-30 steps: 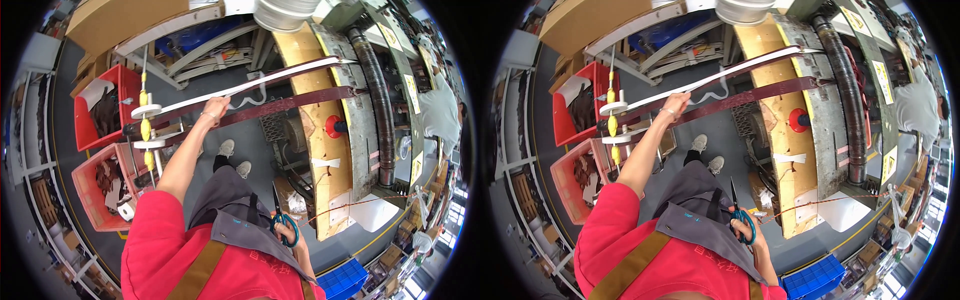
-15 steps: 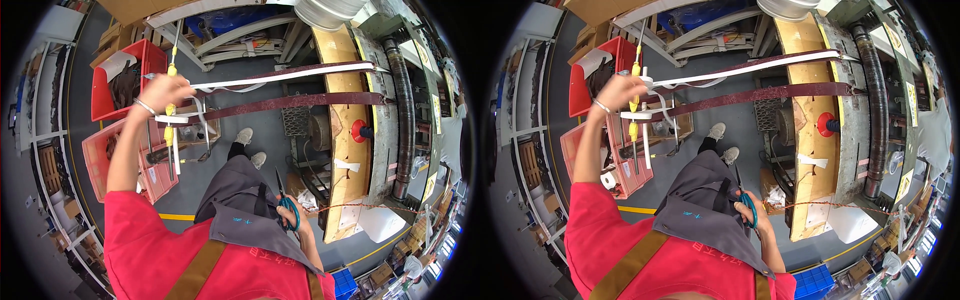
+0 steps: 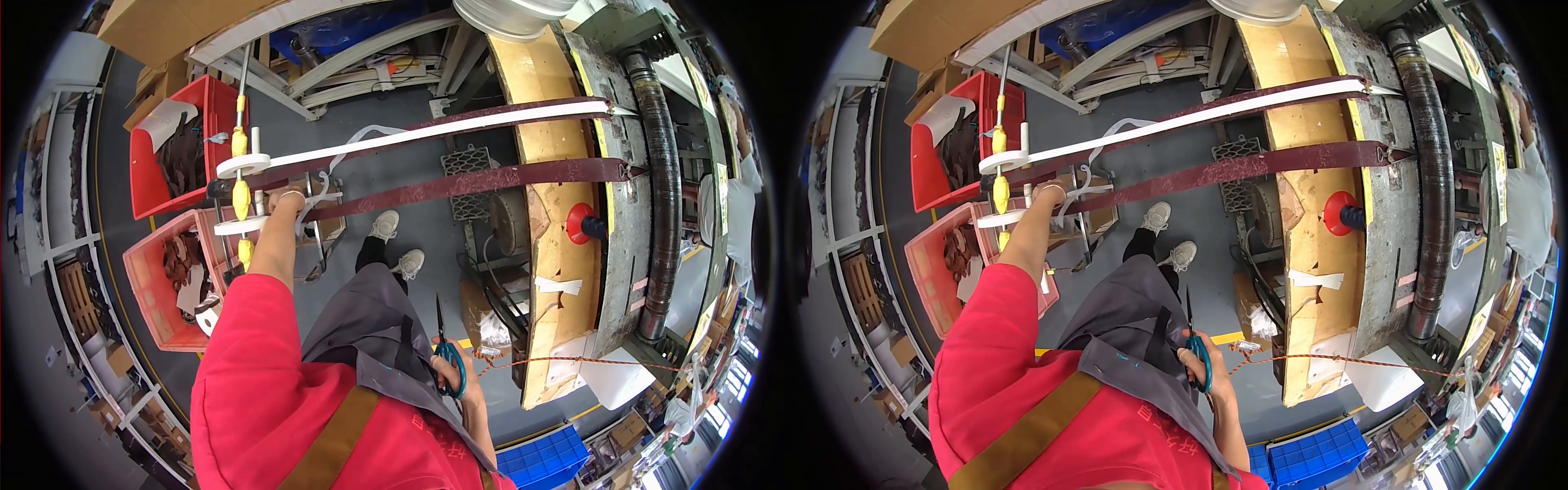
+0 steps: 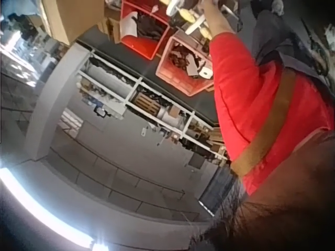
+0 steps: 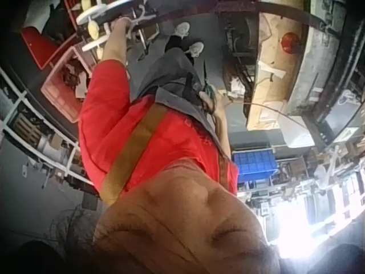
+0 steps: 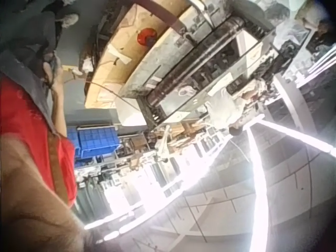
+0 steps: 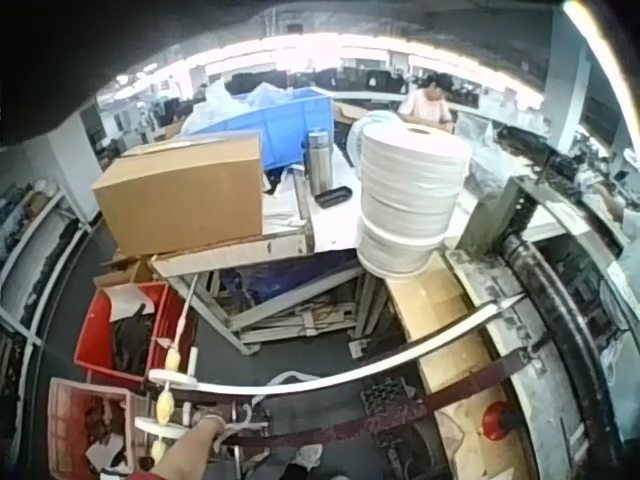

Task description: Cutting leather/synthetic straps to length and attaching plastic hardware components at a workshop station.

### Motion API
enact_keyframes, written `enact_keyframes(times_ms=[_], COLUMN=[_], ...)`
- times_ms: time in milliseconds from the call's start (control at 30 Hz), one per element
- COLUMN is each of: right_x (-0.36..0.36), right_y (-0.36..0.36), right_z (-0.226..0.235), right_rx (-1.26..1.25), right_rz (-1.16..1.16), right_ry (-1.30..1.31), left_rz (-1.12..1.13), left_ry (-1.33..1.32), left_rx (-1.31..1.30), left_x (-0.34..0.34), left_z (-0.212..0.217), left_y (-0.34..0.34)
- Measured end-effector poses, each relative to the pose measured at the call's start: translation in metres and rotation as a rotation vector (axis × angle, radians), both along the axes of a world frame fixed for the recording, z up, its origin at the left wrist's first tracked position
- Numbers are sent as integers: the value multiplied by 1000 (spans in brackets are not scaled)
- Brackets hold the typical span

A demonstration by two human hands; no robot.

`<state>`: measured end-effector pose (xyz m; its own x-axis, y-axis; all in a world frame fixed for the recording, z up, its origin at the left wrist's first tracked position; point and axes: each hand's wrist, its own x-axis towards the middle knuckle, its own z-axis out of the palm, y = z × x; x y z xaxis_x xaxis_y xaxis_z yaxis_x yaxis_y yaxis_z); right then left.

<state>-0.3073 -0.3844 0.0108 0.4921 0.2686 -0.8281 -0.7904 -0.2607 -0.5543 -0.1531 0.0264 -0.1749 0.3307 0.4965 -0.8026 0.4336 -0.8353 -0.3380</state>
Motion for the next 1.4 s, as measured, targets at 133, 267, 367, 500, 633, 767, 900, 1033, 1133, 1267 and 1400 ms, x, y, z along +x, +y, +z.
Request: enact_keyframes(times_ms=[133, 267, 367, 500, 633, 767, 900, 1033, 1133, 1267, 1400], right_x=[9, 30, 50, 77, 107, 125, 141, 157, 164, 171, 170], right_y=[13, 33, 55, 92, 141, 185, 201, 189, 180, 167, 159], right_z=[4, 7, 5, -11, -25, -36, -32, -19, -7, -16, -13], right_rx=[7, 82, 284, 423, 497, 540, 574, 496, 413, 365, 412], right_rz=[27, 53, -35, -229, -441, -623, -828, -841, -824, -855, -913], right_ry=[26, 27, -40, -96, -44, -69, -128, -312, -364, -471, -484], left_rz=[24, 12, 139, 436, 678, 628, 534, 569, 357, 279, 187], left_ry=[-47, -197, -346, -422, -347, -196, -133, -130, -120, -107, -81], left_rx=[37, -6, -251, -829, -1261, -1384, -1503, -1520, -1347, -1246, -1233], left_x=[3, 21, 25, 26, 27, 26, 18, 10, 6, 8, 9], left_z=[3, 31, 46, 85, 134, 157, 158, 151, 142, 136, 139], left_y=[-3, -23, -25, -30, -30, -33, -30, -22, -4, 9, 12])
